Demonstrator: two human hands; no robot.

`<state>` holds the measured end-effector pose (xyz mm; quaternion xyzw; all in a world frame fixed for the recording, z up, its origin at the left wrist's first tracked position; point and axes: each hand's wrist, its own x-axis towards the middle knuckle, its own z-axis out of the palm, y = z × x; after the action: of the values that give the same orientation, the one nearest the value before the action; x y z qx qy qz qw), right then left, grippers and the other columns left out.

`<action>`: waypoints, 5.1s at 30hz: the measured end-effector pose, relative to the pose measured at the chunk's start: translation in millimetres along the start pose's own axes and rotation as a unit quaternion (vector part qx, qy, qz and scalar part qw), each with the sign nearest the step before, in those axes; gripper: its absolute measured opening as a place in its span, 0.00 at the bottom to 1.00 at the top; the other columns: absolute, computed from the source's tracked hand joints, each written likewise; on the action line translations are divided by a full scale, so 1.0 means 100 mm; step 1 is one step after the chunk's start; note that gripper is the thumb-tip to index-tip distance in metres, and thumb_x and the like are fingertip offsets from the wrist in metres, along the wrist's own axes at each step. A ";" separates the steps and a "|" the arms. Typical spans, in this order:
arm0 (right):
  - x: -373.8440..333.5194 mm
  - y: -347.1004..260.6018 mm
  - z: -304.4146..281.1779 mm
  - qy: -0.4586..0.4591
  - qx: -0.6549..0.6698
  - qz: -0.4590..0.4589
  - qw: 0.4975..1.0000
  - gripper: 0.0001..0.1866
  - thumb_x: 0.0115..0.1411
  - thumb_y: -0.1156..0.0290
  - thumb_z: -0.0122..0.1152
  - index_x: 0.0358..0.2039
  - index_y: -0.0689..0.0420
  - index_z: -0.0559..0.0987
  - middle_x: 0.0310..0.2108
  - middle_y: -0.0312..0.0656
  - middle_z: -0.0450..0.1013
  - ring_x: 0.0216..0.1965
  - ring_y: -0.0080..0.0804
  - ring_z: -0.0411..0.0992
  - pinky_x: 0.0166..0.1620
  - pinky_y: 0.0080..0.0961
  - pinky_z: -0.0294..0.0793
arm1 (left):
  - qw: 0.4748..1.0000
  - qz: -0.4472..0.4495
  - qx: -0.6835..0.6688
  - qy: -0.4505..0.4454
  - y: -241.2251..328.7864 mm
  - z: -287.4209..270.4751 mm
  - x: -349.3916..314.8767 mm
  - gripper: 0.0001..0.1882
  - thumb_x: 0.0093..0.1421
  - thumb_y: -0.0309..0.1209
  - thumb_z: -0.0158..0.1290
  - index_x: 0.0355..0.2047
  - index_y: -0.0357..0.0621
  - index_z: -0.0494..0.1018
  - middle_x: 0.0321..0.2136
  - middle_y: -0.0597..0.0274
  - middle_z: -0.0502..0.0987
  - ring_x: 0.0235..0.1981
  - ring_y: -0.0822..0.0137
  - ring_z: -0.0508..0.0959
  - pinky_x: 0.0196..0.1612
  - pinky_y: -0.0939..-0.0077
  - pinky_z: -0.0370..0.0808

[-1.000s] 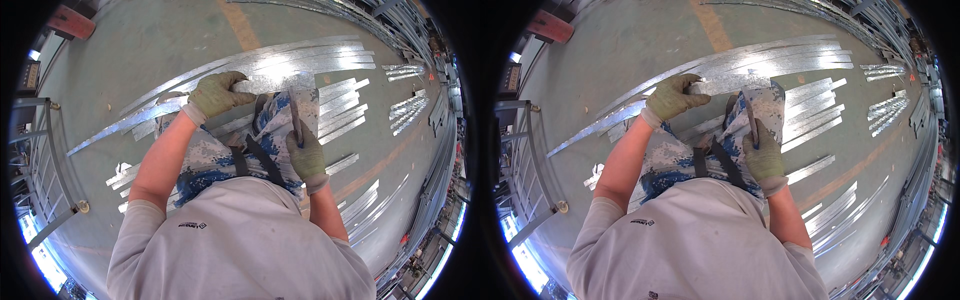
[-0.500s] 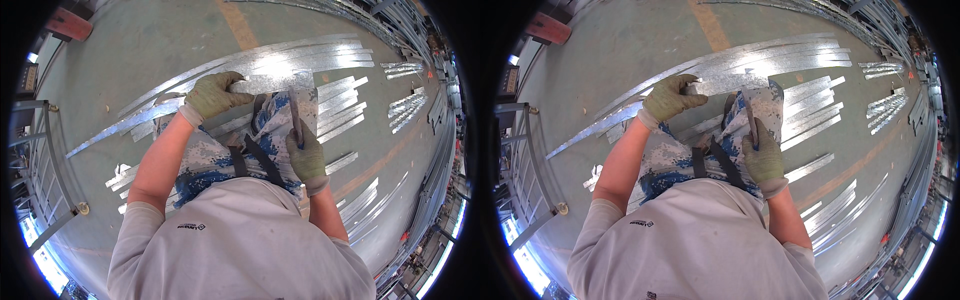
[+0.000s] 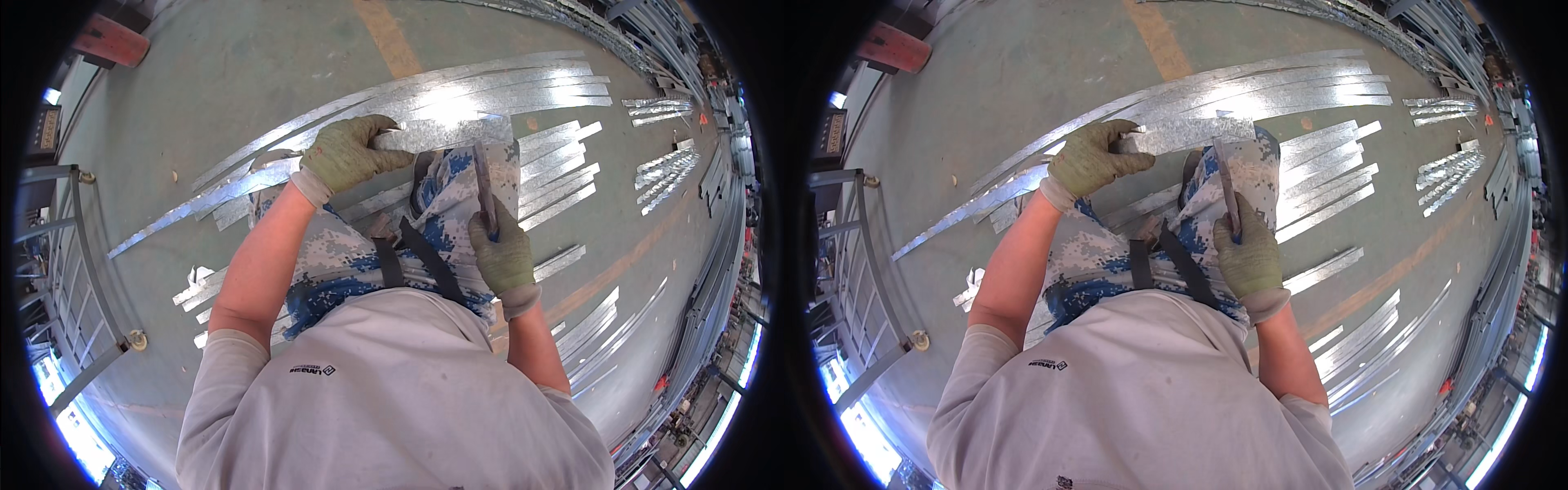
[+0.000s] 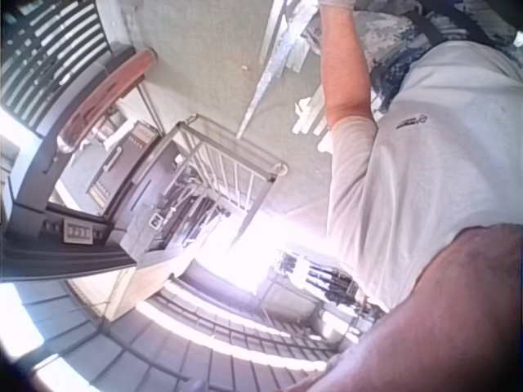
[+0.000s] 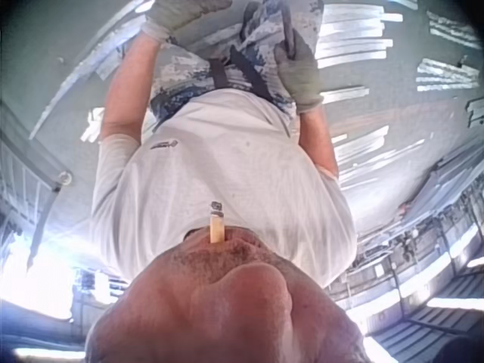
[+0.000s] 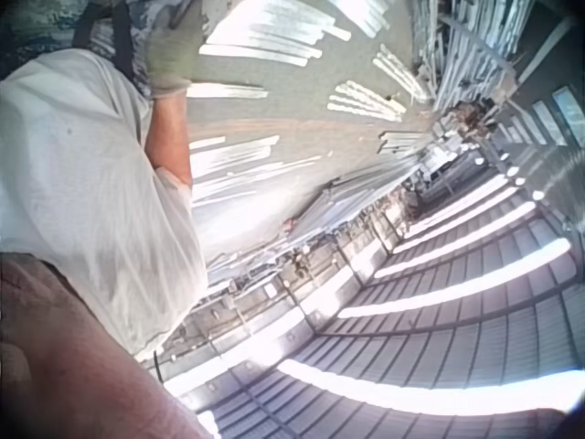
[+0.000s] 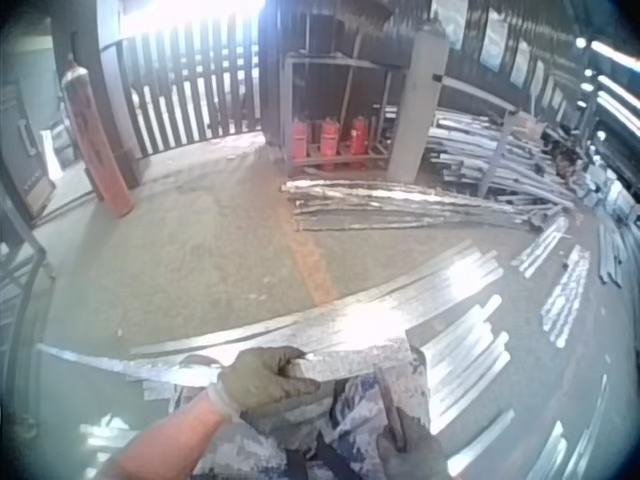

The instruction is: The person sits on the floor and uses tin snips to trim the edges of long, thin metal strips. They repeatedly pick up a strip, cut small sections from the edge, and place the trimmed piece back on the floor.

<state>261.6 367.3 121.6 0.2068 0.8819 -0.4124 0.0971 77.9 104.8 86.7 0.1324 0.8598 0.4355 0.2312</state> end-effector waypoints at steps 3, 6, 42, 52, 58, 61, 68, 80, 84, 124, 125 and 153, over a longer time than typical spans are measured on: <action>0.00 -0.02 -0.04 -0.012 0.024 -0.020 0.999 0.23 0.75 0.63 0.64 0.67 0.57 0.80 0.46 0.58 0.86 0.48 0.61 0.85 0.54 0.49 0.82 | 1.000 0.000 0.010 0.003 0.02 0.01 -0.01 0.41 0.59 0.46 0.80 0.65 0.29 0.82 0.40 0.55 0.90 0.39 0.69 0.87 0.47 0.71 0.84; 0.00 0.00 -0.07 -0.030 0.051 -0.017 0.998 0.22 0.73 0.65 0.67 0.64 0.59 0.81 0.42 0.52 0.85 0.43 0.50 0.85 0.50 0.43 0.83 | 1.000 -0.007 -0.012 0.000 0.07 -0.01 -0.04 0.41 0.59 0.45 0.81 0.64 0.29 0.82 0.38 0.57 0.89 0.38 0.70 0.86 0.47 0.71 0.84; 0.09 -0.13 -0.28 -0.235 0.437 0.132 0.858 0.20 0.78 0.71 0.66 0.66 0.64 0.80 0.42 0.43 0.85 0.35 0.32 0.86 0.38 0.32 0.89 | 0.998 -0.039 -0.037 -0.032 0.12 -0.03 0.08 0.41 0.58 0.50 0.80 0.64 0.36 0.83 0.40 0.59 0.88 0.40 0.68 0.84 0.47 0.70 0.83; 0.08 -0.20 -0.30 -0.234 0.484 0.131 0.833 0.25 0.74 0.71 0.70 0.67 0.69 0.79 0.42 0.50 0.86 0.36 0.36 0.87 0.40 0.35 0.91 | 0.999 0.019 0.029 -0.017 0.10 -0.20 0.00 0.45 0.58 0.51 0.78 0.70 0.40 0.80 0.41 0.55 0.86 0.42 0.63 0.85 0.49 0.67 0.82; 0.01 -0.35 -0.44 -0.238 0.428 0.107 0.865 0.25 0.74 0.72 0.69 0.68 0.70 0.79 0.42 0.50 0.86 0.36 0.36 0.86 0.40 0.33 0.89 | 0.957 0.165 0.230 0.063 -0.04 -0.31 -0.17 0.43 0.60 0.50 0.73 0.71 0.43 0.78 0.47 0.44 0.88 0.50 0.41 0.86 0.57 0.49 0.82; 0.02 -0.43 -0.45 -0.238 0.415 0.087 0.874 0.25 0.74 0.72 0.68 0.68 0.70 0.79 0.42 0.50 0.86 0.36 0.35 0.86 0.40 0.31 0.88 | 0.939 0.156 0.298 0.067 -0.03 -0.40 -0.26 0.40 0.62 0.48 0.70 0.71 0.42 0.78 0.50 0.43 0.88 0.51 0.38 0.85 0.59 0.47 0.81; 0.02 -0.51 -0.43 -0.240 0.412 0.095 0.874 0.24 0.74 0.75 0.67 0.69 0.67 0.80 0.43 0.45 0.87 0.37 0.32 0.86 0.41 0.29 0.88 | 0.965 0.110 0.231 0.050 -0.01 -0.49 -0.42 0.38 0.67 0.49 0.67 0.72 0.45 0.76 0.51 0.41 0.87 0.56 0.37 0.85 0.60 0.46 0.80; 0.05 -0.50 -0.43 -0.234 0.399 0.077 0.883 0.25 0.73 0.75 0.69 0.68 0.68 0.81 0.43 0.48 0.88 0.38 0.34 0.86 0.43 0.29 0.87 | 0.939 0.112 0.313 0.089 -0.23 -0.38 -0.37 0.34 0.68 0.41 0.65 0.73 0.49 0.75 0.56 0.42 0.86 0.58 0.37 0.84 0.62 0.43 0.80; 0.06 -0.52 -0.43 -0.225 0.399 0.080 0.885 0.26 0.72 0.74 0.70 0.68 0.69 0.81 0.43 0.49 0.88 0.38 0.33 0.86 0.44 0.30 0.87 | 0.939 0.116 0.313 0.082 -0.19 -0.40 -0.36 0.32 0.68 0.38 0.65 0.71 0.49 0.76 0.52 0.42 0.87 0.54 0.37 0.86 0.59 0.43 0.81; 0.01 -0.38 -0.24 -0.101 0.155 0.046 0.982 0.23 0.77 0.59 0.68 0.66 0.58 0.82 0.38 0.40 0.81 0.23 0.24 0.75 0.24 0.29 0.76 | 0.931 0.118 0.341 0.052 0.63 0.11 0.23 0.26 0.71 0.44 0.66 0.65 0.50 0.77 0.48 0.53 0.88 0.53 0.46 0.86 0.56 0.45 0.82; 0.01 -0.38 -0.24 -0.100 0.142 0.053 0.983 0.23 0.77 0.58 0.68 0.66 0.58 0.82 0.37 0.40 0.81 0.23 0.24 0.75 0.25 0.29 0.76 | 0.930 0.127 0.341 0.053 0.60 0.13 0.23 0.26 0.71 0.44 0.66 0.65 0.50 0.77 0.47 0.53 0.88 0.53 0.46 0.86 0.55 0.45 0.82; 0.10 -0.42 -0.05 -0.116 0.167 0.135 0.970 0.39 0.67 0.60 0.75 0.74 0.64 0.75 0.39 0.38 0.78 0.32 0.24 0.76 0.33 0.27 0.79 | 0.943 0.149 0.296 -0.022 0.47 0.20 0.29 0.26 0.78 0.55 0.55 0.55 0.42 0.78 0.44 0.46 0.87 0.48 0.42 0.88 0.52 0.44 0.81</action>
<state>233.8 350.3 149.9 0.2877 0.7471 -0.5584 0.2176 64.0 158.4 106.0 0.3308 0.9151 0.1883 0.1333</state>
